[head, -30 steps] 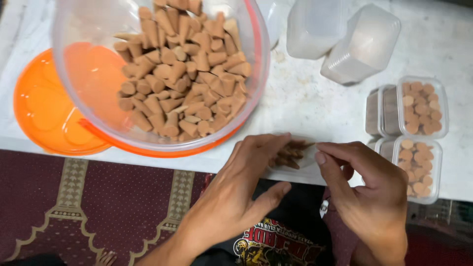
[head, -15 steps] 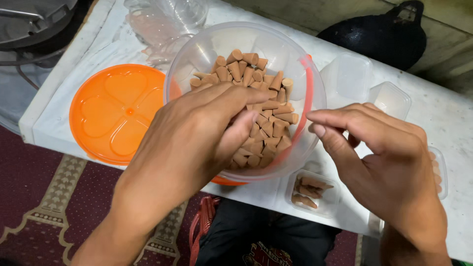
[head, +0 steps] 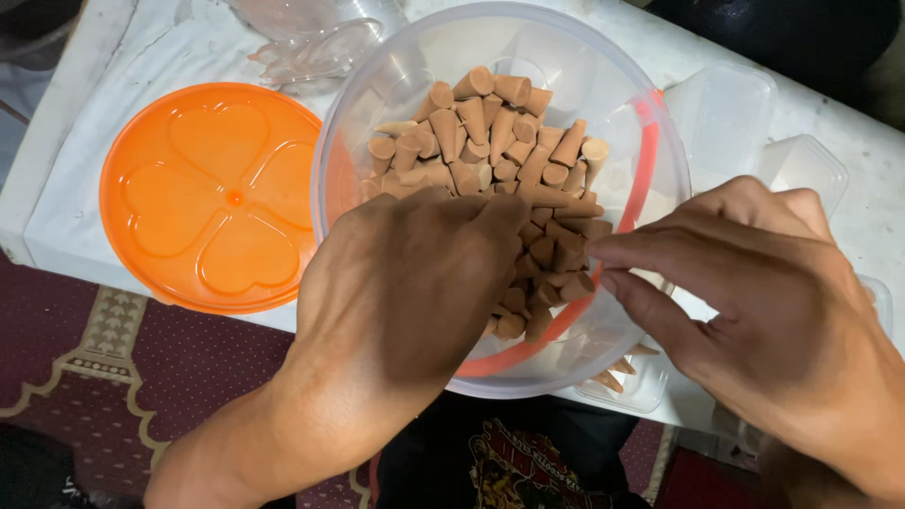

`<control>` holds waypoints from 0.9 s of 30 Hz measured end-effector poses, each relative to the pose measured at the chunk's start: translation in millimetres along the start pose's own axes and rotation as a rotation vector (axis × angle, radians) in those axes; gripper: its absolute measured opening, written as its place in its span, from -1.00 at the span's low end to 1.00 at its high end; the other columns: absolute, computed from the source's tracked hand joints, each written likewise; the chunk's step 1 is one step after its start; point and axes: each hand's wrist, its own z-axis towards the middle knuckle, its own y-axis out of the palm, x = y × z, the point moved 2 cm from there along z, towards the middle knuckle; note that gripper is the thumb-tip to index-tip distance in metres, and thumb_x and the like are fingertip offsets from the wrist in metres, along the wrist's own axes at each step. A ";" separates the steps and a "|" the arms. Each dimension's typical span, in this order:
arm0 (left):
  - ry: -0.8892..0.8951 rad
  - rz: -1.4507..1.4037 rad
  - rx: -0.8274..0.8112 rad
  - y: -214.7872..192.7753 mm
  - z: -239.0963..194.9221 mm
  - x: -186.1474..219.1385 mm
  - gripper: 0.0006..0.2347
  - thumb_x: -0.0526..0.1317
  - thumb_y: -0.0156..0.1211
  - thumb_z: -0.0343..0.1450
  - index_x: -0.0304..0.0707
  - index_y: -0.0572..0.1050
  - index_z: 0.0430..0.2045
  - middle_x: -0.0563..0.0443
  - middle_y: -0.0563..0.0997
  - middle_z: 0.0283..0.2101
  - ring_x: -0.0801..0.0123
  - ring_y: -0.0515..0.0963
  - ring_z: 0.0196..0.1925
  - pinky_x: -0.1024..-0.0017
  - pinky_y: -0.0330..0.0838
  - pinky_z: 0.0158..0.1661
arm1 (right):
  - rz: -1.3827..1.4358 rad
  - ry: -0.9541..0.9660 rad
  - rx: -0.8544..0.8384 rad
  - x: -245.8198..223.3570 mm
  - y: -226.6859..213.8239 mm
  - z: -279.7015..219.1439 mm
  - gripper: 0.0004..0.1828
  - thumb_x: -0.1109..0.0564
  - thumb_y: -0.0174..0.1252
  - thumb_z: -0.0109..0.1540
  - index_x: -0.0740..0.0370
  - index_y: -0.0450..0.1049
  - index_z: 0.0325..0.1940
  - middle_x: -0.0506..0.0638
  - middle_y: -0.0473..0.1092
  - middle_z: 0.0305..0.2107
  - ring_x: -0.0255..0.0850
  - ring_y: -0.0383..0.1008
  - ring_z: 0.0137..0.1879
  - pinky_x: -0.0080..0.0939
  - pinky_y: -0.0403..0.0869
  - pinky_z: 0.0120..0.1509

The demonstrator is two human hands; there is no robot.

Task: The person transfers small brown cone-shaped items from a large orange-rimmed container into smaller clear plastic containers. They arrange the cones upright in the smaller containers by hand.

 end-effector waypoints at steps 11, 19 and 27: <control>0.221 -0.204 0.196 -34.3 -23.0 0.2 -0.87 -0.30 0.00 0.38 -0.14 0.37 -0.61 0.12 0.43 -0.57 0.15 0.37 -0.60 0.09 0.04 -0.04 | 0.045 -0.215 -0.323 -3.9 27.4 44.1 -0.76 0.05 0.05 0.27 0.01 0.59 -0.07 -0.13 0.53 -0.21 -0.02 0.48 -0.07 0.07 0.41 -0.12; 0.185 -0.108 0.193 -40.5 -38.7 -1.5 -0.82 -0.52 -0.13 0.03 -0.18 0.28 -0.68 0.08 0.29 -0.65 0.10 0.25 -0.75 -0.11 0.04 0.20 | 0.313 -0.578 -0.386 -35.1 42.4 60.4 -0.68 0.19 -0.03 0.31 -0.03 0.64 -0.08 -0.17 0.60 -0.15 -0.16 0.52 -0.07 -0.09 0.34 0.13; 0.177 -0.063 0.198 -38.0 -47.8 0.3 -0.86 -0.40 -0.06 0.29 -0.09 0.31 -0.66 0.16 0.40 -0.60 0.15 0.44 -0.53 -0.02 0.04 0.12 | 0.209 -0.406 -0.452 -28.1 57.7 67.8 -0.72 0.04 0.19 0.24 0.04 0.31 -0.53 -0.18 0.34 -0.53 -0.21 0.40 -0.42 -0.04 0.30 -0.35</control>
